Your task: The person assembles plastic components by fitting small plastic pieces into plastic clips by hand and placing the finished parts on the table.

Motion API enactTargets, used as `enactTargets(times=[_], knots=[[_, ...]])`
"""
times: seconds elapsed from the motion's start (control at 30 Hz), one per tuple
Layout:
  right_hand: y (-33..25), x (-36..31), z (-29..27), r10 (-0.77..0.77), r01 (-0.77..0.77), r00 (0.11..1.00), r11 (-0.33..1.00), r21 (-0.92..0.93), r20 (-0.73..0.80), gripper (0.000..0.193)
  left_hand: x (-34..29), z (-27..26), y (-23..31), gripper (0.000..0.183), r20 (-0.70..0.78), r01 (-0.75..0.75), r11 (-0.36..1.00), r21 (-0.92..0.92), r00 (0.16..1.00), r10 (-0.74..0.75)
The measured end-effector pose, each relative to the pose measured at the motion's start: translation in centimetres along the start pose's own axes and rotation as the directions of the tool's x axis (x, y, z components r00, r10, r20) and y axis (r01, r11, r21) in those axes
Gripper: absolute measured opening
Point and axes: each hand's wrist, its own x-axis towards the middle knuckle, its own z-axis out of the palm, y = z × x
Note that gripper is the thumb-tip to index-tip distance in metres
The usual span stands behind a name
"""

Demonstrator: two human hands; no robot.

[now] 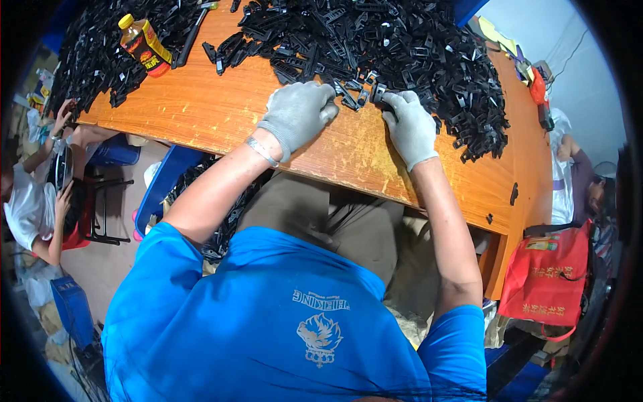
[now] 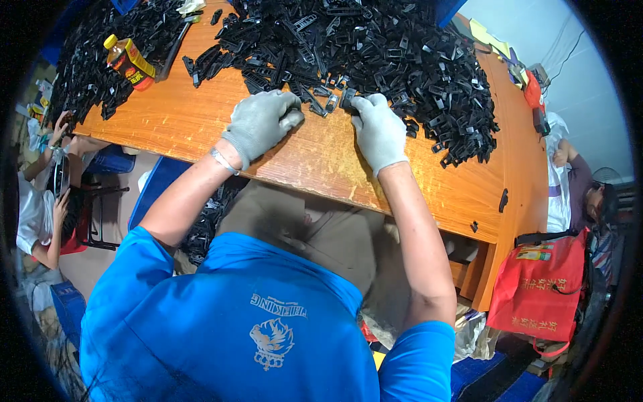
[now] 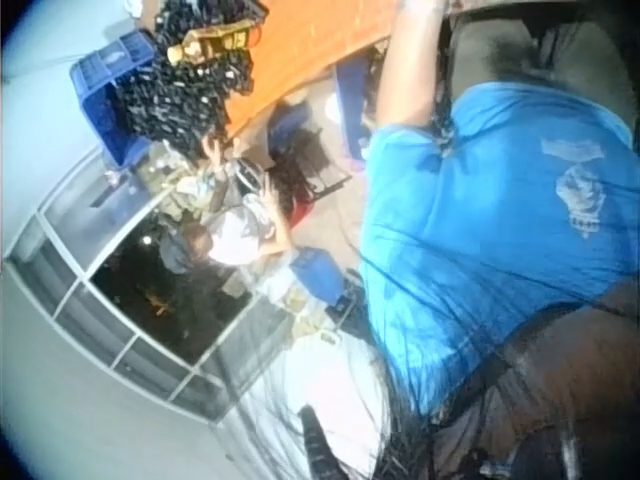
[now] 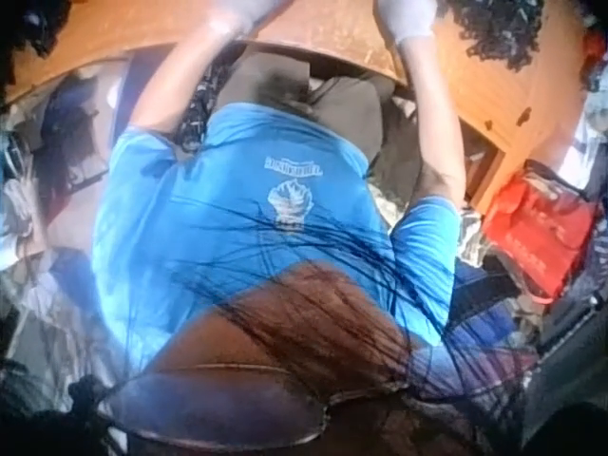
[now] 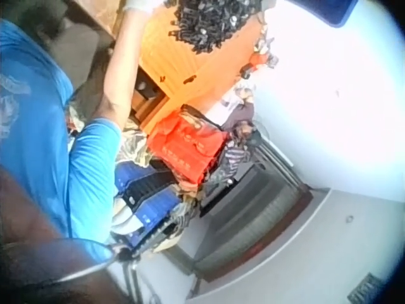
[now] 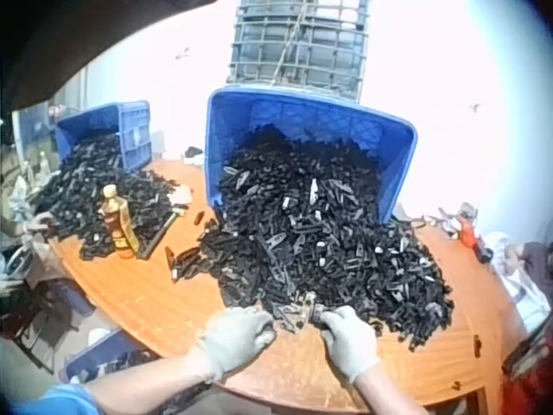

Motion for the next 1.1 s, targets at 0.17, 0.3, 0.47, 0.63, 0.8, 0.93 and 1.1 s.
enactTargets(times=[0.17,0.3,0.47,0.63,0.8,0.93,1.1], knots=[[0.1,0.0,0.2,0.068,-0.067,0.996,0.998,-0.018,0.058,0.027,-1.1,0.9,1.8,0.035,-0.096,0.026,0.999,-0.026,0.995,-0.029],[2.3,-0.7,0.7,0.058,-0.05,0.997,0.988,0.145,-0.053,0.029,-2.6,2.2,1.4,0.028,-0.117,-0.015,0.996,-0.084,0.993,0.005],[2.4,-1.3,0.2,0.159,-0.149,0.987,0.945,0.29,-0.012,0.025,-4.7,2.4,0.9,0.031,-0.054,-0.274,0.939,-0.208,0.962,0.268],[1.0,-1.2,-2.5,0.249,-0.265,0.963,0.805,0.53,0.103,0.028,-4.2,2.4,-0.3,0.027,-0.139,-0.266,0.953,-0.143,0.959,0.247],[-1.3,-3.7,-2.8,0.233,-0.485,0.856,0.67,0.561,0.461,0.021,-4.6,3.2,-0.8,0.026,-0.214,-0.284,0.948,-0.146,0.944,0.25],[-3.0,-4.5,-3.4,-0.058,-0.033,0.952,0.957,0.29,0.3,0.021,-4.5,2.9,-0.8,0.023,-0.219,-0.274,0.951,-0.14,0.946,0.241],[-3.9,-4.1,-3.6,-0.081,0.099,0.912,0.995,-0.026,0.402,0.02,-4.6,3.0,-0.9,0.021,-0.243,-0.264,0.957,-0.119,0.942,0.23]])
